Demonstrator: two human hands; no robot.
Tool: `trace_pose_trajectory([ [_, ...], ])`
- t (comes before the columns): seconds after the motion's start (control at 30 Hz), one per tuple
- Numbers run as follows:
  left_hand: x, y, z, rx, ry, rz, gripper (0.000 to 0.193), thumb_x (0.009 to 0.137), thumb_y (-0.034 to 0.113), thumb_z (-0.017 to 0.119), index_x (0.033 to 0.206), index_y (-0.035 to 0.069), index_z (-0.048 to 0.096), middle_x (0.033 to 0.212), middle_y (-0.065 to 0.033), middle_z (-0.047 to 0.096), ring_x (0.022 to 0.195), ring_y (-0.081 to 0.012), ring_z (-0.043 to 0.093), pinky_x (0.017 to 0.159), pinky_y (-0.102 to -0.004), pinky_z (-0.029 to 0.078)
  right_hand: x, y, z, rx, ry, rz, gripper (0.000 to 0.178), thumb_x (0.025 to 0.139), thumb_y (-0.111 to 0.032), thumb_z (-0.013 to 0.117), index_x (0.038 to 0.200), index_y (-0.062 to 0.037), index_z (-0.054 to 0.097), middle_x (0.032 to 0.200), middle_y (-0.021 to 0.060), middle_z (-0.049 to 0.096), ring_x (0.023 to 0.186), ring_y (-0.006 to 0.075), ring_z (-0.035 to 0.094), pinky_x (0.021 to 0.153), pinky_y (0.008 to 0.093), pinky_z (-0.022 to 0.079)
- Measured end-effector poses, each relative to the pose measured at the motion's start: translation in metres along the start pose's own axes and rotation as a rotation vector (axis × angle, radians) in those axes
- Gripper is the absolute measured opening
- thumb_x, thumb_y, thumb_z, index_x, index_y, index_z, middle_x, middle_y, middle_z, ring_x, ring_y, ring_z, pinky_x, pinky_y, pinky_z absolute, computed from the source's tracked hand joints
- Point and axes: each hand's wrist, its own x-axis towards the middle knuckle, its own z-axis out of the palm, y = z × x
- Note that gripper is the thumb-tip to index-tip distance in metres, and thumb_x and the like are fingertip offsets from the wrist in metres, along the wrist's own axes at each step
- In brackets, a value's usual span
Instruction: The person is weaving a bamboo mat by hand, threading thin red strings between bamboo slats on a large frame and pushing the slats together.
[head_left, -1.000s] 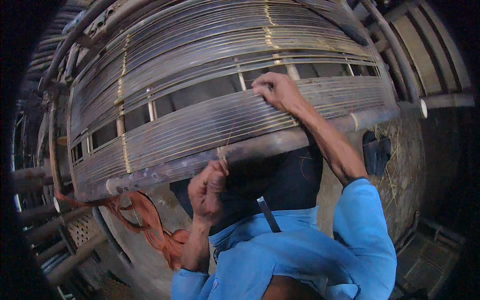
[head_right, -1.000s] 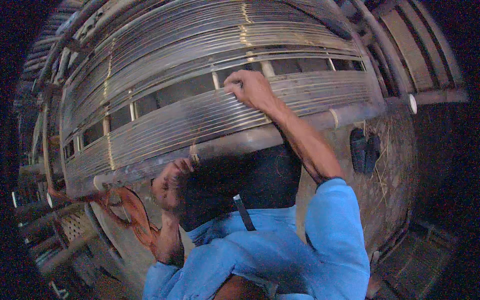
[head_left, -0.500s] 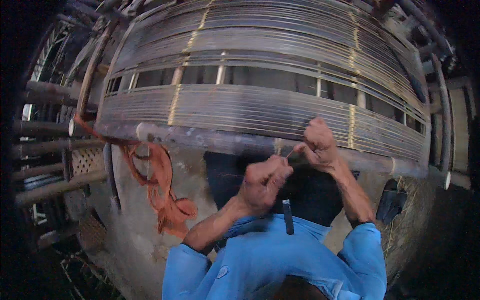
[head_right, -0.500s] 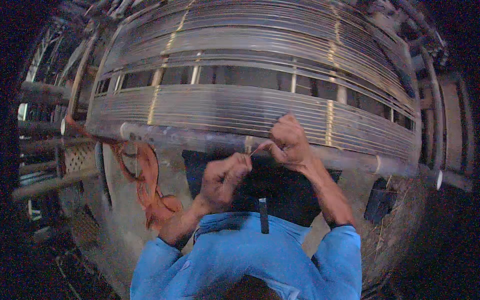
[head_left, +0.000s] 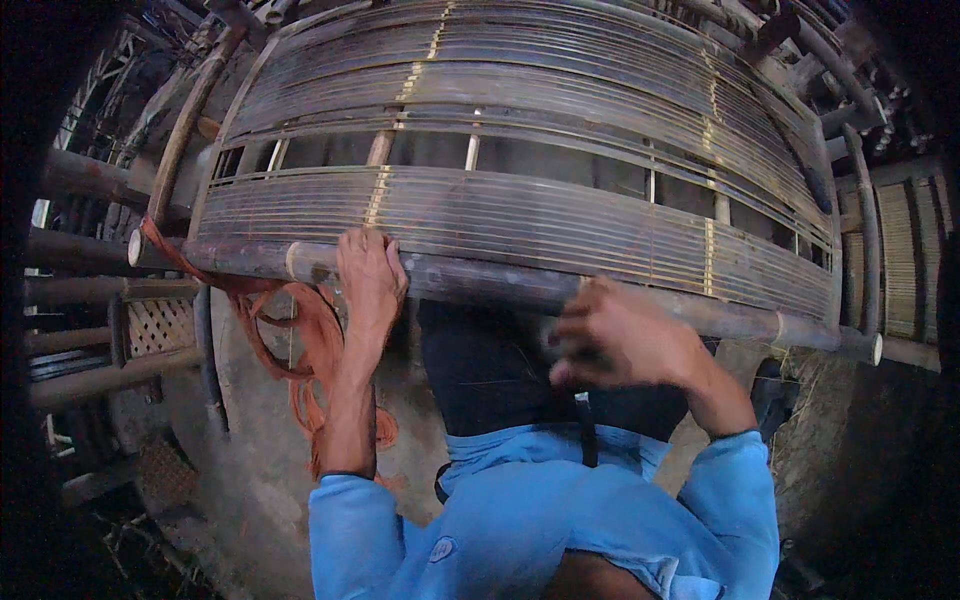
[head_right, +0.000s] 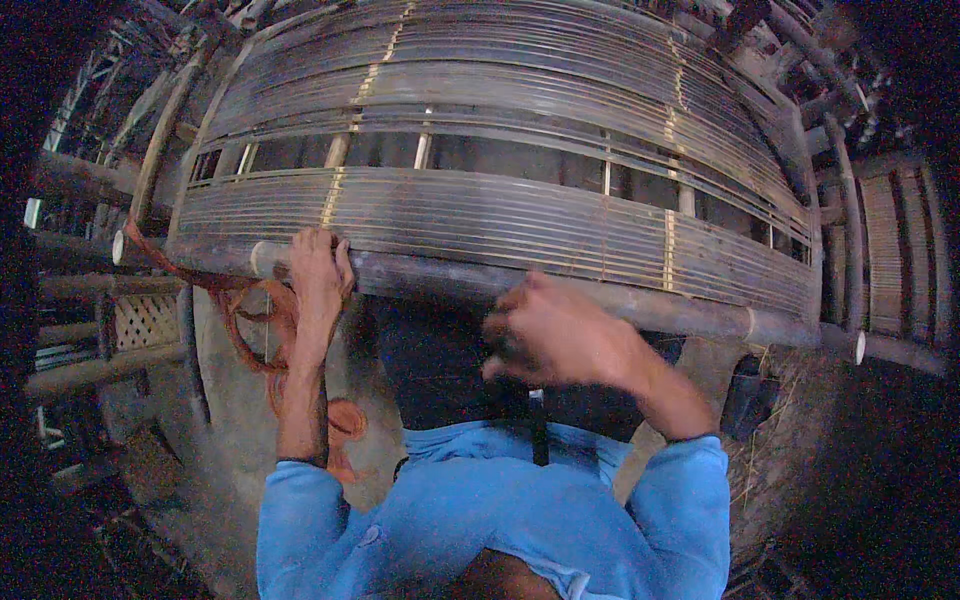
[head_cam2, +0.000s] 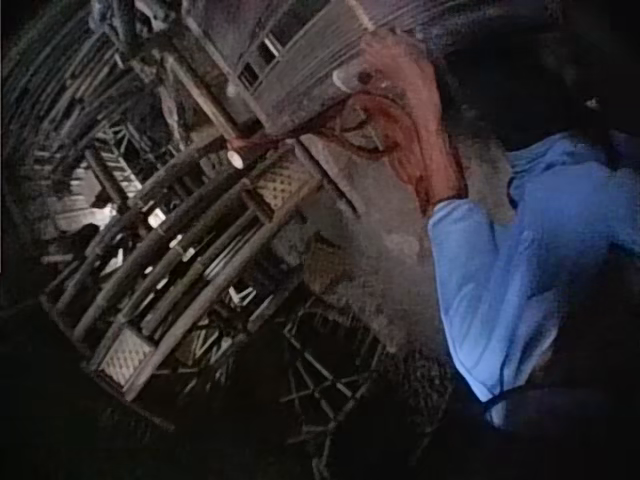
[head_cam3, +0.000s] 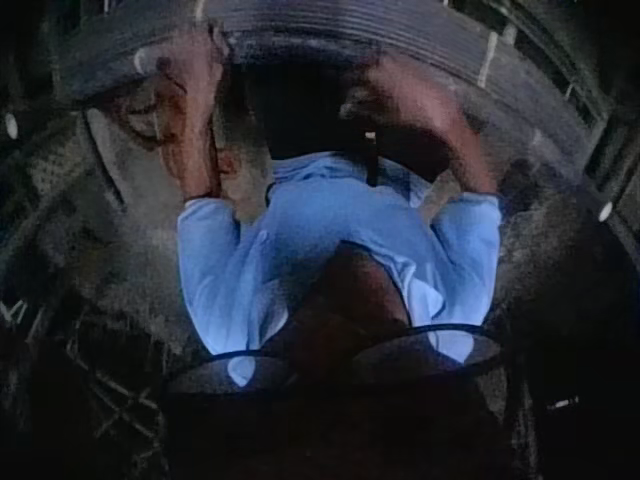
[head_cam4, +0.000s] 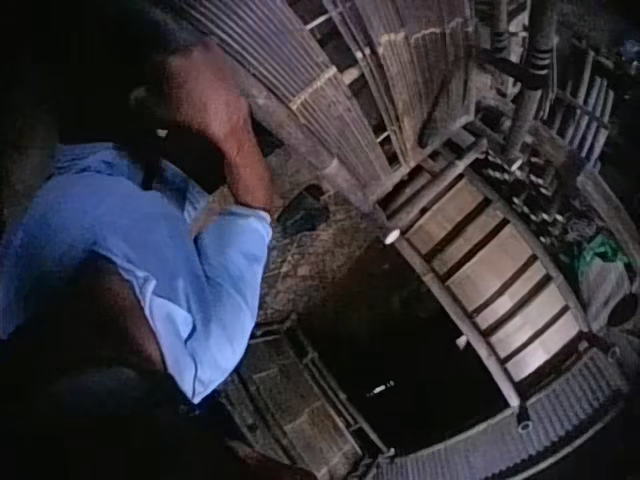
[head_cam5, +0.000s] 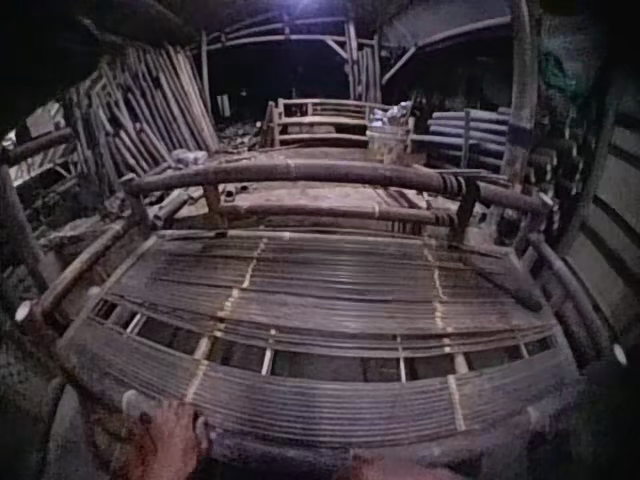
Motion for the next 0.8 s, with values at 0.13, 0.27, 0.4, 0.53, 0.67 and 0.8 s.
trace_pose_trajectory([
  [0.13, -0.001, 0.000, -0.053, -0.583, -0.271, -0.260, 0.027, 0.099, 0.023, 0.062, 0.089, -0.001, 0.066, 0.092, -0.0150, 0.069, 0.086, -0.0313, 0.065, 0.076, -0.0396, 0.048, 0.042, 0.050, -0.010, 0.055, 0.216, 0.109, 0.031, 0.087, -0.034, 0.076, 0.094, -0.0039, 0.075, 0.092, 0.0205, 0.071, 0.092, 0.0392, 0.068, 0.085, 0.0485, 0.054],
  [0.27, 0.011, -0.058, -0.148, -0.728, -0.616, -0.381, 0.028, 0.099, 0.026, 0.064, 0.096, -0.001, 0.071, 0.077, -0.0021, 0.066, 0.079, -0.0092, 0.059, 0.073, -0.0315, 0.047, 0.079, 0.078, -0.023, 0.203, 0.421, 0.331, 0.031, 0.089, -0.033, 0.076, 0.097, -0.0038, 0.077, 0.096, 0.0185, 0.074, 0.091, 0.0336, 0.072, 0.082, 0.0429, 0.056],
  [0.4, 0.026, -0.145, -0.196, -1.180, -0.019, -0.297, 0.024, 0.100, 0.022, 0.063, 0.101, 0.000, 0.070, 0.098, -0.0078, 0.069, 0.086, -0.0124, 0.062, 0.076, -0.0293, 0.050, 0.123, 0.109, -0.017, 0.236, 0.539, 0.359, 0.027, 0.091, -0.029, 0.072, 0.102, -0.0043, 0.076, 0.092, 0.0157, 0.075, 0.087, 0.0331, 0.072, 0.080, 0.0430, 0.056],
  [0.53, 0.066, -0.207, -0.210, -1.475, 0.179, -0.369, 0.026, 0.102, 0.019, 0.059, 0.113, -0.001, 0.070, 0.110, -0.0102, 0.068, 0.101, -0.0171, 0.064, 0.082, -0.0289, 0.049, 0.177, 0.149, 0.003, 0.153, 0.520, 0.382, 0.032, 0.094, -0.030, 0.064, 0.111, -0.0053, 0.074, 0.097, 0.0194, 0.075, 0.094, 0.0392, 0.071, 0.085, 0.0470, 0.056],
  [0.67, 0.152, -0.091, -0.102, -1.009, -0.275, -0.187, 0.035, 0.094, 0.006, 0.055, 0.126, -0.001, 0.070, 0.119, -0.0075, 0.070, 0.101, -0.0118, 0.063, 0.086, -0.0269, 0.049, 0.195, 0.189, 0.015, 0.044, 0.405, 0.530, 0.035, 0.092, -0.028, 0.061, 0.114, -0.0031, 0.072, 0.101, 0.0258, 0.072, 0.098, 0.0441, 0.069, 0.087, 0.0500, 0.055],
  [0.8, 0.168, -0.032, 0.037, -0.356, -0.284, 0.021, 0.019, 0.081, 0.009, 0.071, 0.098, 0.009, 0.080, 0.089, -0.0228, 0.073, 0.089, -0.0382, 0.074, 0.073, -0.0478, 0.058, 0.237, 0.173, 0.020, 0.118, 0.307, 0.522, 0.032, 0.087, -0.026, 0.062, 0.108, -0.0050, 0.074, 0.097, 0.0257, 0.073, 0.093, 0.0424, 0.070, 0.084, 0.0491, 0.054],
])
